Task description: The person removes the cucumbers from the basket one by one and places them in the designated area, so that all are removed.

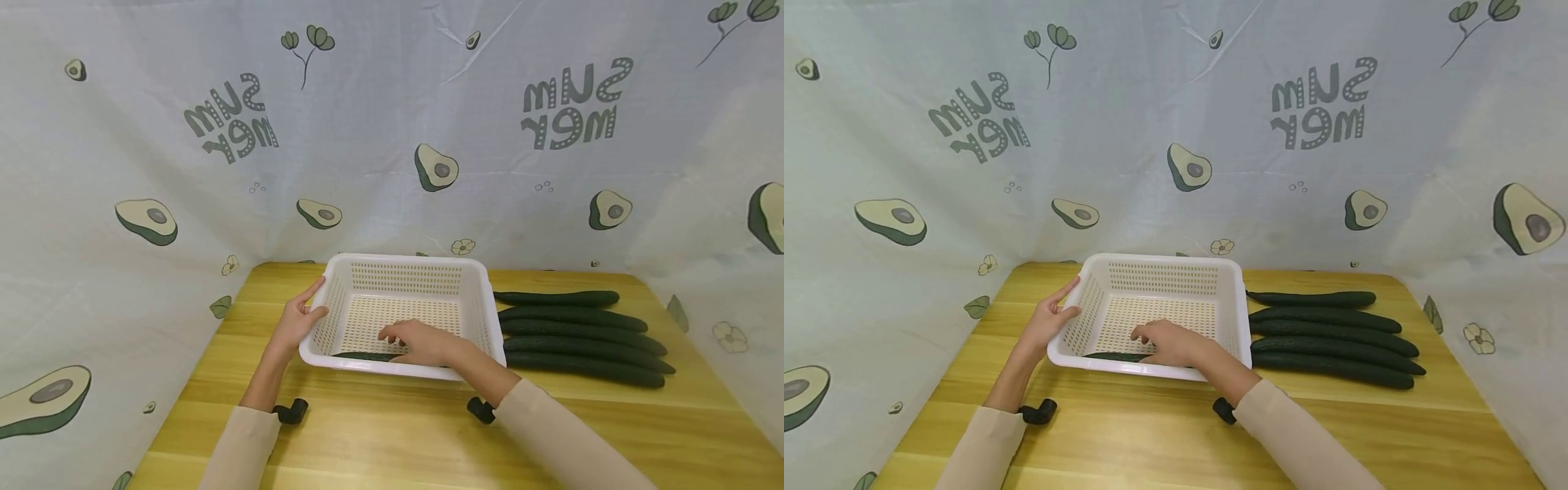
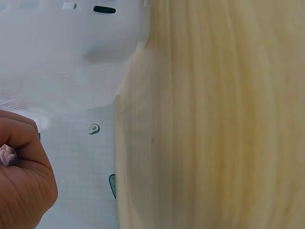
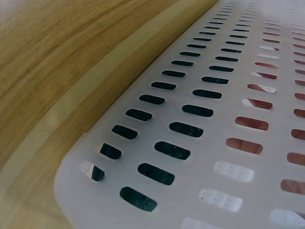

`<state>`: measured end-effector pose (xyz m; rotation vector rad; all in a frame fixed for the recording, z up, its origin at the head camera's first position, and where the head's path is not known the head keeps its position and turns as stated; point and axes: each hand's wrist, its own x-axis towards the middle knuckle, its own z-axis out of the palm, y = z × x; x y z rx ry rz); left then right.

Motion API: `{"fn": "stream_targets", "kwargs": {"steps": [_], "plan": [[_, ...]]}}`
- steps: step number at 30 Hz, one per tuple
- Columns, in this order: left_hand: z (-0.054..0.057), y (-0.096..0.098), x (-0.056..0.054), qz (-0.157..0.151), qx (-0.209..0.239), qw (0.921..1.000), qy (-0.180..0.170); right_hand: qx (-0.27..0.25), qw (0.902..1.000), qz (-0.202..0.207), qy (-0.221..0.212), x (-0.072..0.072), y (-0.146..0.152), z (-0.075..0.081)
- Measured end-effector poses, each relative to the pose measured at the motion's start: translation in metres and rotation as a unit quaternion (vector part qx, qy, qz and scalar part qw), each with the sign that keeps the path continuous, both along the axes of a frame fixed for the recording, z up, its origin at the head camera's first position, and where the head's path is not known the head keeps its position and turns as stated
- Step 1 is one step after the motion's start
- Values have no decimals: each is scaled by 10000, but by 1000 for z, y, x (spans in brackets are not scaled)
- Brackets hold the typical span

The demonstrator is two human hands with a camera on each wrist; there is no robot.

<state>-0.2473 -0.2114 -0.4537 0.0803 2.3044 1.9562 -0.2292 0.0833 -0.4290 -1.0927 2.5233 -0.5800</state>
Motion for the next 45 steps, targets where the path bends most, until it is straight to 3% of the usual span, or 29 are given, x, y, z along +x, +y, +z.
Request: {"fn": "stream_targets", "kwargs": {"steps": [12, 21, 26, 34, 45], "plan": [[0, 2, 1, 65, 12, 10000, -31, 211, 9989, 379, -153, -1, 0, 0], [-1, 3, 0, 71, 28, 10000, -47, 508, 9973, 388, -356, -5, -1, -4], [-1, 2, 0, 126, -6, 9999, -23, 624, 9961, 585, -222, -7, -1, -3], [-1, 3, 0, 88, 47, 10000, -4, 393, 9977, 462, -301, -5, 1, -2], [1, 5, 2, 156, 99, 9998, -66, -59, 9990, 449, -33, -1, 9, 3]]}}
